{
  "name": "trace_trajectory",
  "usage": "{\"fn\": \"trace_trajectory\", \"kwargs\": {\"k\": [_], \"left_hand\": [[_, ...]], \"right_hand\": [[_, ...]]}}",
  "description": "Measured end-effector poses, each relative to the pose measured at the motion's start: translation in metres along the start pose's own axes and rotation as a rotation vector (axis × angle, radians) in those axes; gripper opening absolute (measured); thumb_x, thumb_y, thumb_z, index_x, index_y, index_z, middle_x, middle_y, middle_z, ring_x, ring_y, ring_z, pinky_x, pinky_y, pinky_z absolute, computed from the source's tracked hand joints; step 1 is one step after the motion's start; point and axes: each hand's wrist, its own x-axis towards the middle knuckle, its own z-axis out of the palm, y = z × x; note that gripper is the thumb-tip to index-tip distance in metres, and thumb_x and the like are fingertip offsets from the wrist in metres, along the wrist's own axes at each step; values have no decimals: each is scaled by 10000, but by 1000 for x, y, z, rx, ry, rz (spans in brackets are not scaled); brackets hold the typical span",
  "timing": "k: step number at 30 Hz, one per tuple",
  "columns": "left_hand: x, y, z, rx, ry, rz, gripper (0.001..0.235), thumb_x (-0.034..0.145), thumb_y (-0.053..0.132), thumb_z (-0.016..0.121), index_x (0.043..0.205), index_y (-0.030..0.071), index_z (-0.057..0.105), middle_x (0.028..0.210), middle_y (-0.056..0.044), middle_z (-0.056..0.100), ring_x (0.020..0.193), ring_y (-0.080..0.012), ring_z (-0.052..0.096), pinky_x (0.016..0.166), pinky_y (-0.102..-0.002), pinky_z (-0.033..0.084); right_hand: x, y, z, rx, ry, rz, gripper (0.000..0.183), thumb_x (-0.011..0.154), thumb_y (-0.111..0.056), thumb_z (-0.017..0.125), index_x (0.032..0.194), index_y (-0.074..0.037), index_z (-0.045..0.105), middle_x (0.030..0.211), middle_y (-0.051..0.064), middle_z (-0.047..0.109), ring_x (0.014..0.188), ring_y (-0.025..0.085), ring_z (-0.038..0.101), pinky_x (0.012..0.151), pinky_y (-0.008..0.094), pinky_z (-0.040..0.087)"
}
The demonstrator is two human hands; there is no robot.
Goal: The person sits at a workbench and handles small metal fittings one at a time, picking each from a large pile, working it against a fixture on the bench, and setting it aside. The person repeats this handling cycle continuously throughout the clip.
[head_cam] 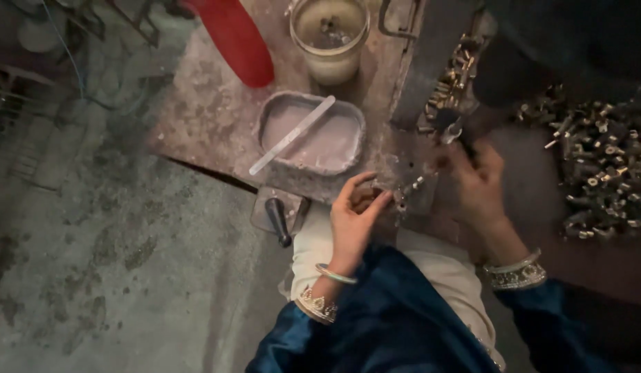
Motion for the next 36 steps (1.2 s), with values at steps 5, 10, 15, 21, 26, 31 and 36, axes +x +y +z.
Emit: {"fn": "trace_trajectory", "kwargs": {"k": [5,10,15,21,26,31,36], "left_hand": [[-19,115,60,95,-72,403,427,1003,-29,753,1414,46,662,1078,-95,755,1026,-132,697,913,-262,574],[7,113,57,610,-207,1084,495,1035,-13,662,1489,174,594,1299,-109,682,1132,-224,702,971,-273,633],[41,42,25,911,-247,1119,457,970,13,635,1409,140,626,1277,-117,687,1145,-273,713,900,-316,616],[35,32,10,1363,-184,670,232,911,133,716,1142,152,731,1053,-117,714,994,-305,713,814,-409,583],[23,24,-22,983,-564,380,271,904,225,763,1141,98,791,951,-173,769,836,-330,719,752,-394,578],[42,80,-21,735,-278,326,295,898,203,772,1144,46,732,952,-150,791,760,-168,737,690,-346,591],[25,79,-1,760,2,529,301,947,167,729,1226,54,725,977,-166,768,766,-210,762,708,-332,590]], "right_hand": [[6,0,-7,58,-148,-157,181,1077,-186,655,1133,-13,645,1022,56,731,847,103,702,743,264,579],[24,43,-36,85,-350,-243,251,1078,-151,624,1274,5,617,1182,84,695,1042,151,694,915,317,584],[13,39,-25,1,-315,-21,282,1042,-139,596,1301,-31,619,1203,59,691,1060,148,680,905,305,572],[-15,48,-37,-221,-231,-85,210,1052,-154,674,1205,-14,699,1127,65,730,981,138,640,852,299,534],[-56,-38,-16,-870,-664,293,340,882,-265,815,1159,-85,733,953,114,824,818,148,759,756,321,582],[-42,6,-27,-992,-514,-252,380,838,-200,761,1187,-58,702,1107,204,725,912,299,727,793,386,579],[-34,0,-2,-1037,-338,-479,332,905,-109,730,1217,-25,656,1232,252,650,948,414,666,797,454,552]]}}
